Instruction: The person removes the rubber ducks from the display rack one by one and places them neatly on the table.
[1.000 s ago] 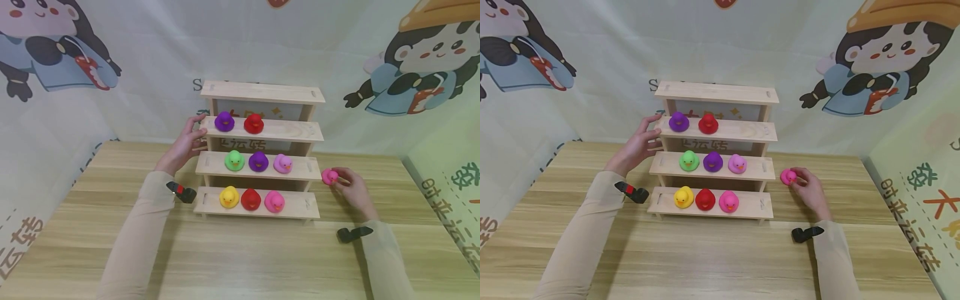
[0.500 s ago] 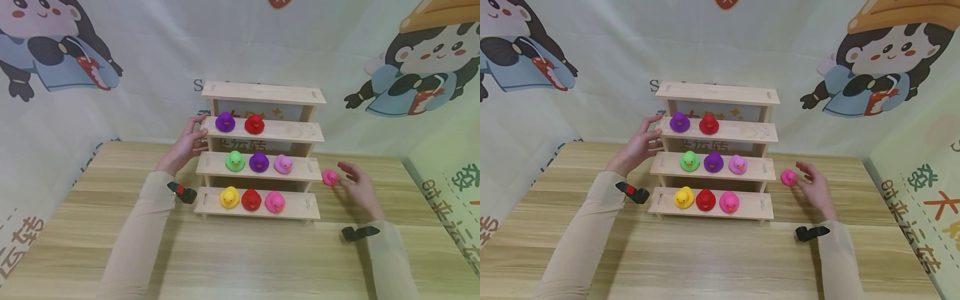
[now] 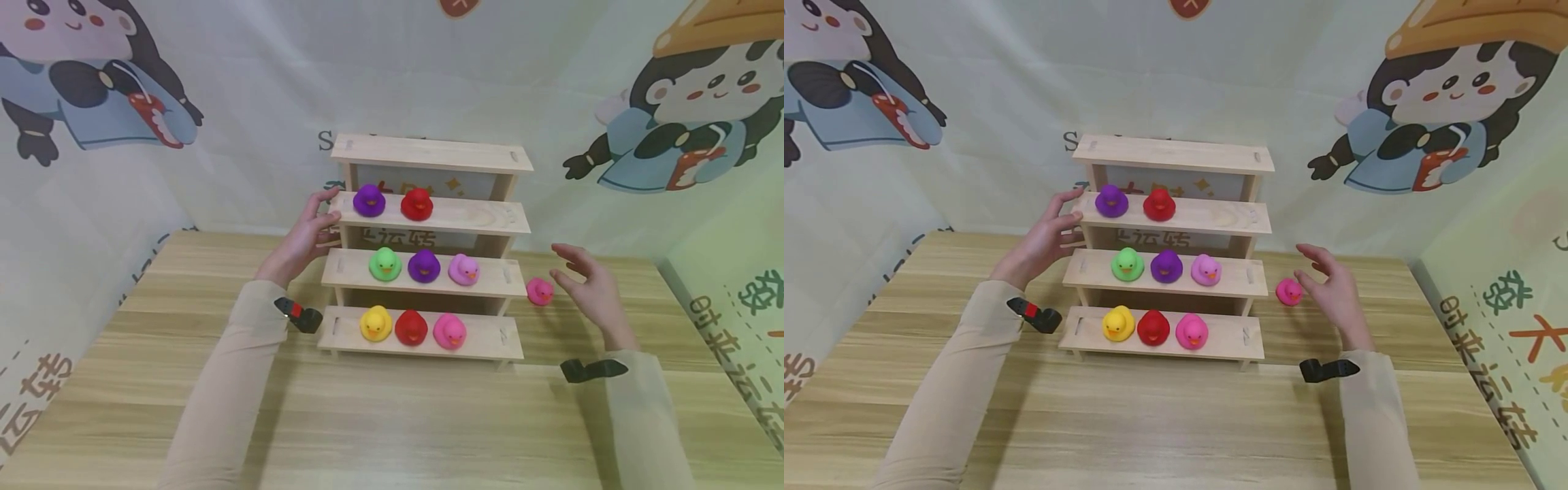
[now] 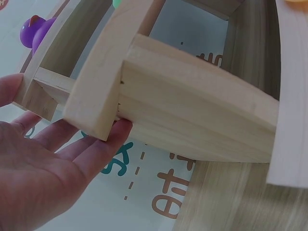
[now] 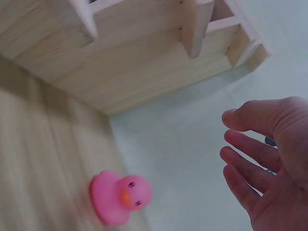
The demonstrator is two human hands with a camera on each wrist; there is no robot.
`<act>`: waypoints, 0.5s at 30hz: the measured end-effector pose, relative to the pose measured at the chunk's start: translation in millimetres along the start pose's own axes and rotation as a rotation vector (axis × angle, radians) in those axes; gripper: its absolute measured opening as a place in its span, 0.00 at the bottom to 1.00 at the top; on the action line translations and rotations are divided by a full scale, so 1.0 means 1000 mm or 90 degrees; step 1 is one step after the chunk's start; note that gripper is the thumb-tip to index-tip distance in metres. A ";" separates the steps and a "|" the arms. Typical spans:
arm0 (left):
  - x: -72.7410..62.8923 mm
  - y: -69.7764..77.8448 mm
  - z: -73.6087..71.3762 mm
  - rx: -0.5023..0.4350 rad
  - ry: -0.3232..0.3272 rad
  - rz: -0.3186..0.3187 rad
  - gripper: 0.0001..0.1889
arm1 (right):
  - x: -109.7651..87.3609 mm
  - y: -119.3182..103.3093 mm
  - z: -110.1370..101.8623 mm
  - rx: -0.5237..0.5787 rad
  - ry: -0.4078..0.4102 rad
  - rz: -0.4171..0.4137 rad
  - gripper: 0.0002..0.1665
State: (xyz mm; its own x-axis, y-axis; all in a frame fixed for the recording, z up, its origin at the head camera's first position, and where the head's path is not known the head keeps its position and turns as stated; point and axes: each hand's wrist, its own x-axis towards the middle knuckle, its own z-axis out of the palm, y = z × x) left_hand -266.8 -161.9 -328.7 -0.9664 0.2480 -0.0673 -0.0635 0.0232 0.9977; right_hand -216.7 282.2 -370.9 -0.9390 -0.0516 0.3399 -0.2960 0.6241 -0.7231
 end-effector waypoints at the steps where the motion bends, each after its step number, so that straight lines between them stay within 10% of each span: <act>1: 0.000 0.000 0.000 0.000 0.000 -0.001 0.29 | 0.002 -0.003 -0.001 -0.001 0.002 -0.010 0.25; 15: -0.001 0.000 0.000 -0.001 -0.001 -0.002 0.30 | 0.025 -0.041 -0.001 0.013 -0.003 -0.076 0.23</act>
State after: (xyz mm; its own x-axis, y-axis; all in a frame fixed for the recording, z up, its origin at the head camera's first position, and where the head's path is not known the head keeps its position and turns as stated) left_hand -266.0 -162.2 -328.2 -0.9659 0.2489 -0.0710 -0.0676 0.0221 0.9975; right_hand -228.2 256.3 -331.7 -0.8976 -0.1278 0.4219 -0.4092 0.5972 -0.6898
